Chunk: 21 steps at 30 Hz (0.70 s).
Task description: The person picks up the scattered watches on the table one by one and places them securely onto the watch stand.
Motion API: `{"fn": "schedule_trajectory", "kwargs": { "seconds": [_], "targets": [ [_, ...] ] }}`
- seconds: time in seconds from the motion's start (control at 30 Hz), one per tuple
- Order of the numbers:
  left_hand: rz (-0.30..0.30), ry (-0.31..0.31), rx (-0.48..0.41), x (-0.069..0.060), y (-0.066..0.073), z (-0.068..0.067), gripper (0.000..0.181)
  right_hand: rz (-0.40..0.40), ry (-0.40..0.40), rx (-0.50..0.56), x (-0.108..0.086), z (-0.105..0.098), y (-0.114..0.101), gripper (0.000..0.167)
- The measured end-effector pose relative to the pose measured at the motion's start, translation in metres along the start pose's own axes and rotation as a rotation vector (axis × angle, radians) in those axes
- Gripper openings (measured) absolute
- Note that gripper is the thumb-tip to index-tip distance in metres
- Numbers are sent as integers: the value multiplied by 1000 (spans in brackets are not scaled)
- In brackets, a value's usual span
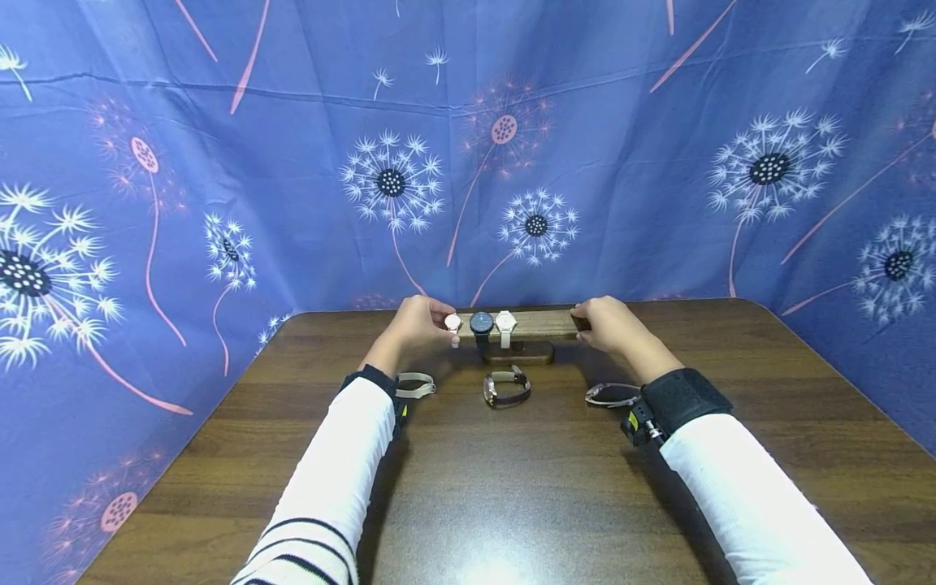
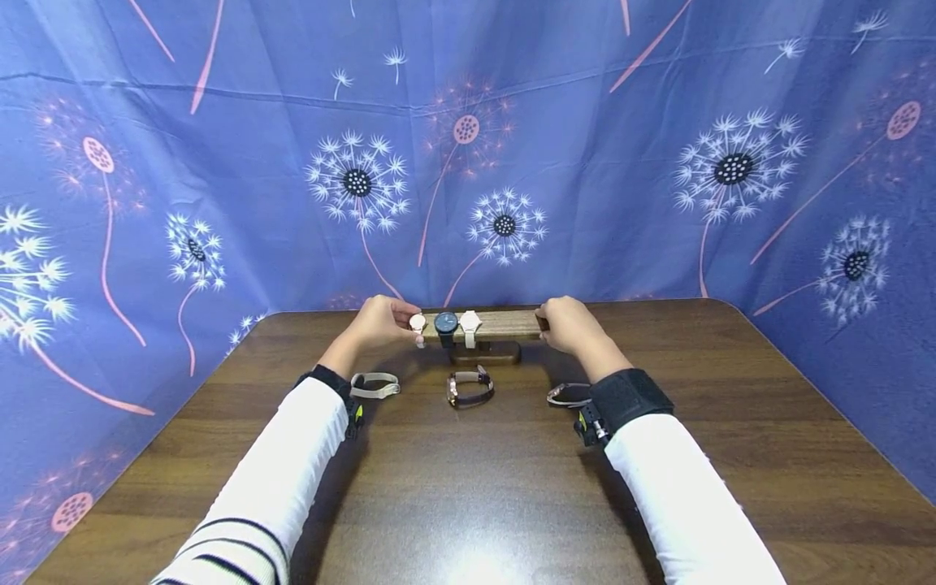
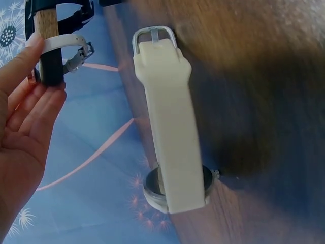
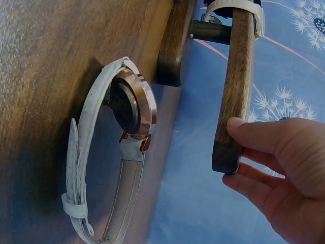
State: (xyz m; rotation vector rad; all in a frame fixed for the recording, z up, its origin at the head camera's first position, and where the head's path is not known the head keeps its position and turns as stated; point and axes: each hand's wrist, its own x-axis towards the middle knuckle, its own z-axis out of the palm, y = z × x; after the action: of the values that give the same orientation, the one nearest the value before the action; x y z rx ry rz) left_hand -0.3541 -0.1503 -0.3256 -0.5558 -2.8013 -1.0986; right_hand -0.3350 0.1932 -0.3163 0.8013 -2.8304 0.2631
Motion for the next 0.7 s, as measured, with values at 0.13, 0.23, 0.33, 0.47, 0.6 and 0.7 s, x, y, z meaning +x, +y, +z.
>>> {"fn": "schedule_trajectory", "kwargs": {
  "seconds": [0.13, 0.23, 0.33, 0.47, 0.6, 0.7],
  "targets": [
    [2, 0, 30, 1, 2, 2, 50, -4, -1, 6, 0, 1, 1, 42],
    [39, -6, 104, 2, 4, 3, 50, -1, -2, 13, 0, 1, 2, 42],
    [75, -15, 177, 2, 6, 4, 49, 4, -4, 22, 0, 3, 2, 43],
    [88, -25, 217, 2, 9, 4, 48, 1, -6, 16, 0, 3, 1, 43],
    [69, -36, 216, 1, 13, 5, 47, 12, -18, 8, 0, 1, -1, 43],
    [61, -45, 240, 2, 16, 5, 44, 23, -29, 10, -2, 0, -3, 43]
  ]
}}
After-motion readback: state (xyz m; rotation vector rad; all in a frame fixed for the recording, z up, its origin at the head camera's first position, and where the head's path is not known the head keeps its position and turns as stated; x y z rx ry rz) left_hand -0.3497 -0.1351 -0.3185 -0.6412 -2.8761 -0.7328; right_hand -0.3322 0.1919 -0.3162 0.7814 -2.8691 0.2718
